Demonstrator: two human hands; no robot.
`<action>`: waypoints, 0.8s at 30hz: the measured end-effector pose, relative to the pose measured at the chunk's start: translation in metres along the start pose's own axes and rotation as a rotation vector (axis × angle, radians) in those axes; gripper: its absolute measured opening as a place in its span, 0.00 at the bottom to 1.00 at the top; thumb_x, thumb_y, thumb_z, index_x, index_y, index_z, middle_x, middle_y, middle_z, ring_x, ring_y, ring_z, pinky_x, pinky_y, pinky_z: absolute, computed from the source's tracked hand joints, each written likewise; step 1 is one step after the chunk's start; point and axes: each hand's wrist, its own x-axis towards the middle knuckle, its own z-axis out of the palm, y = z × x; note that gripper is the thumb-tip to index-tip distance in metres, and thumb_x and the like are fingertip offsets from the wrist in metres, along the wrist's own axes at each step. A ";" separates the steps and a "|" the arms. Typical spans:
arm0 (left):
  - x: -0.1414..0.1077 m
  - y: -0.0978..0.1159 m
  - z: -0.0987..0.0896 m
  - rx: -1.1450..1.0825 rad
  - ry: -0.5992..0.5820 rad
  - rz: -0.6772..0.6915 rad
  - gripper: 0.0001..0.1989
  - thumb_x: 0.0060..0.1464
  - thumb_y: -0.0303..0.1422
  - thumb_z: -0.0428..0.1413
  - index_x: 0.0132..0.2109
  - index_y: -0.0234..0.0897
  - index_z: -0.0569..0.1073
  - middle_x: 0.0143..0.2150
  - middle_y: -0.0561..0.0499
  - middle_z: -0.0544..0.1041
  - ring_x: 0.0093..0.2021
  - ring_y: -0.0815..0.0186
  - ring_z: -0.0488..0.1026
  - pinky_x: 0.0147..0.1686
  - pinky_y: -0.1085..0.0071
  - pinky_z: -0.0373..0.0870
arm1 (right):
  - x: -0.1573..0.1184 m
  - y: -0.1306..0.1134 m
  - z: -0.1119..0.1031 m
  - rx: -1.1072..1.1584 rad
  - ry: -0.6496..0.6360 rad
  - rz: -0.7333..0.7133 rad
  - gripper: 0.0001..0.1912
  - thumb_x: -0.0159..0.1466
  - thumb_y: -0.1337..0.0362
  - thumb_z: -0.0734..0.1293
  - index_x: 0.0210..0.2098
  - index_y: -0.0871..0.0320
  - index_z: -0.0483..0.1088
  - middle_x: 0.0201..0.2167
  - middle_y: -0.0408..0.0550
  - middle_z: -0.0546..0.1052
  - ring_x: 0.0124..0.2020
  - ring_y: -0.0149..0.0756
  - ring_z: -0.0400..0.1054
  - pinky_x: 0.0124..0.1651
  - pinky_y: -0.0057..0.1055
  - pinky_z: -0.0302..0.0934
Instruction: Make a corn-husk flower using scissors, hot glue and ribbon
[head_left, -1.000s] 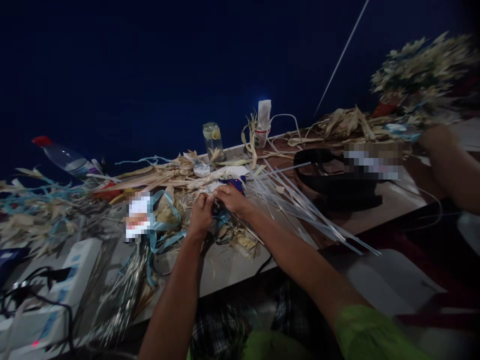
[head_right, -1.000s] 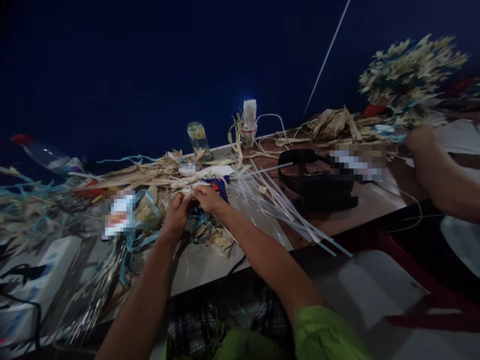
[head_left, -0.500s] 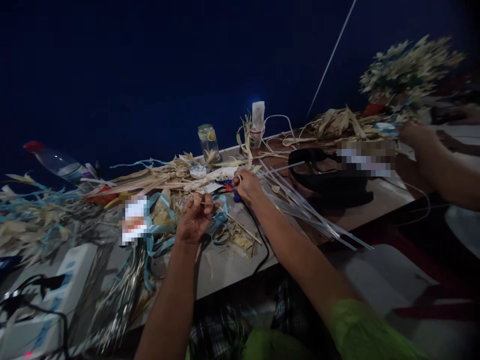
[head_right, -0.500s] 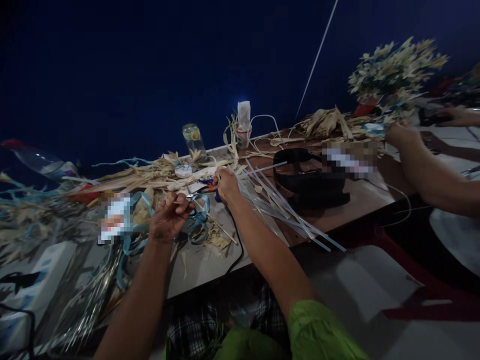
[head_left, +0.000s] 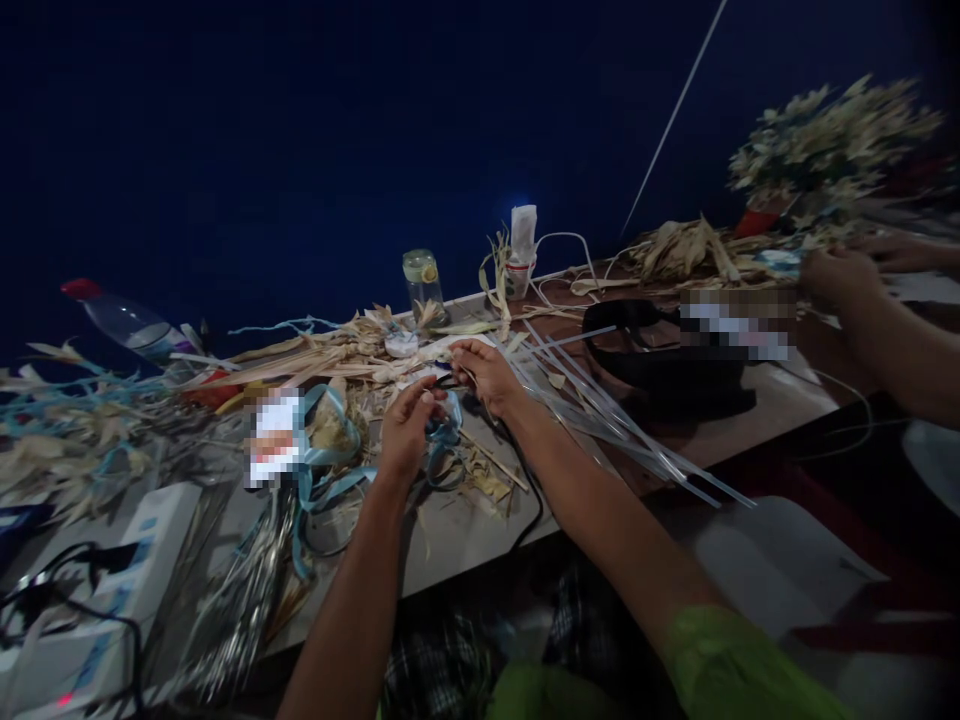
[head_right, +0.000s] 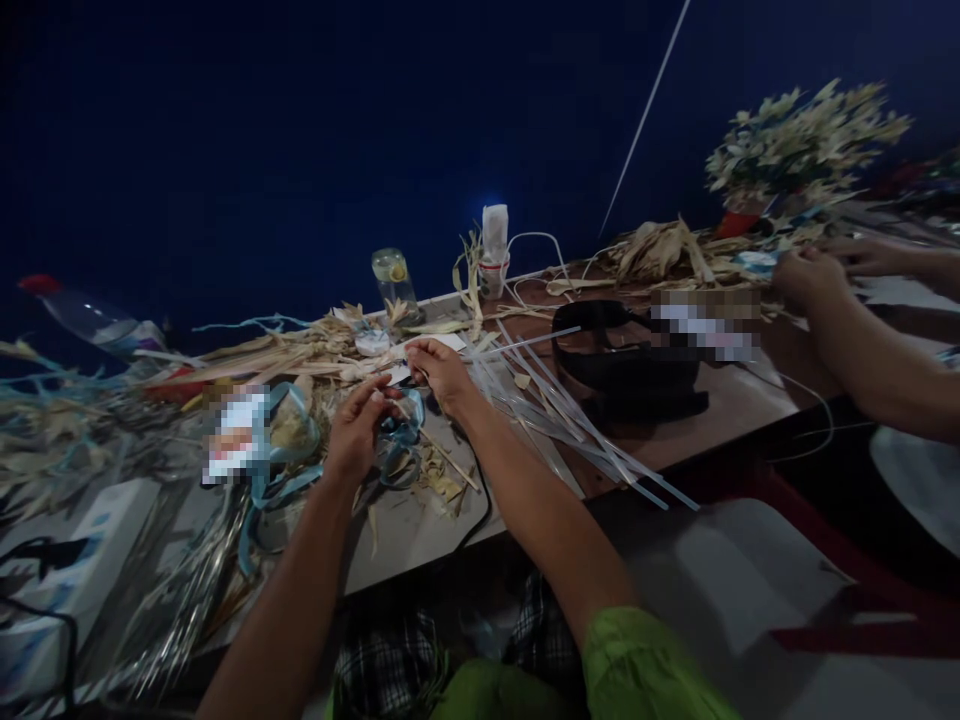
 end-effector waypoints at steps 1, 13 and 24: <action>0.001 -0.001 -0.001 0.009 0.041 0.003 0.18 0.44 0.39 0.59 0.43 0.35 0.73 0.29 0.51 0.74 0.25 0.73 0.67 0.27 0.75 0.63 | -0.002 0.001 0.002 -0.005 -0.030 -0.001 0.12 0.49 0.61 0.67 0.31 0.59 0.64 0.17 0.35 0.63 0.18 0.21 0.53 0.21 0.22 0.48; 0.006 0.002 0.001 -0.257 0.067 -0.103 0.11 0.38 0.32 0.63 0.32 0.35 0.73 0.27 0.56 0.71 0.22 0.78 0.63 0.22 0.80 0.59 | -0.010 0.016 0.014 -0.151 -0.186 0.119 0.21 0.49 0.64 0.68 0.41 0.58 0.60 0.22 0.37 0.70 0.21 0.24 0.60 0.25 0.22 0.52; 0.009 0.005 -0.012 -0.515 0.073 -0.160 0.10 0.41 0.31 0.62 0.31 0.35 0.68 0.22 0.58 0.67 0.19 0.79 0.62 0.25 0.77 0.66 | -0.006 0.009 0.003 -0.444 -0.291 -0.146 0.14 0.56 0.66 0.62 0.42 0.60 0.68 0.25 0.39 0.66 0.24 0.24 0.57 0.30 0.24 0.54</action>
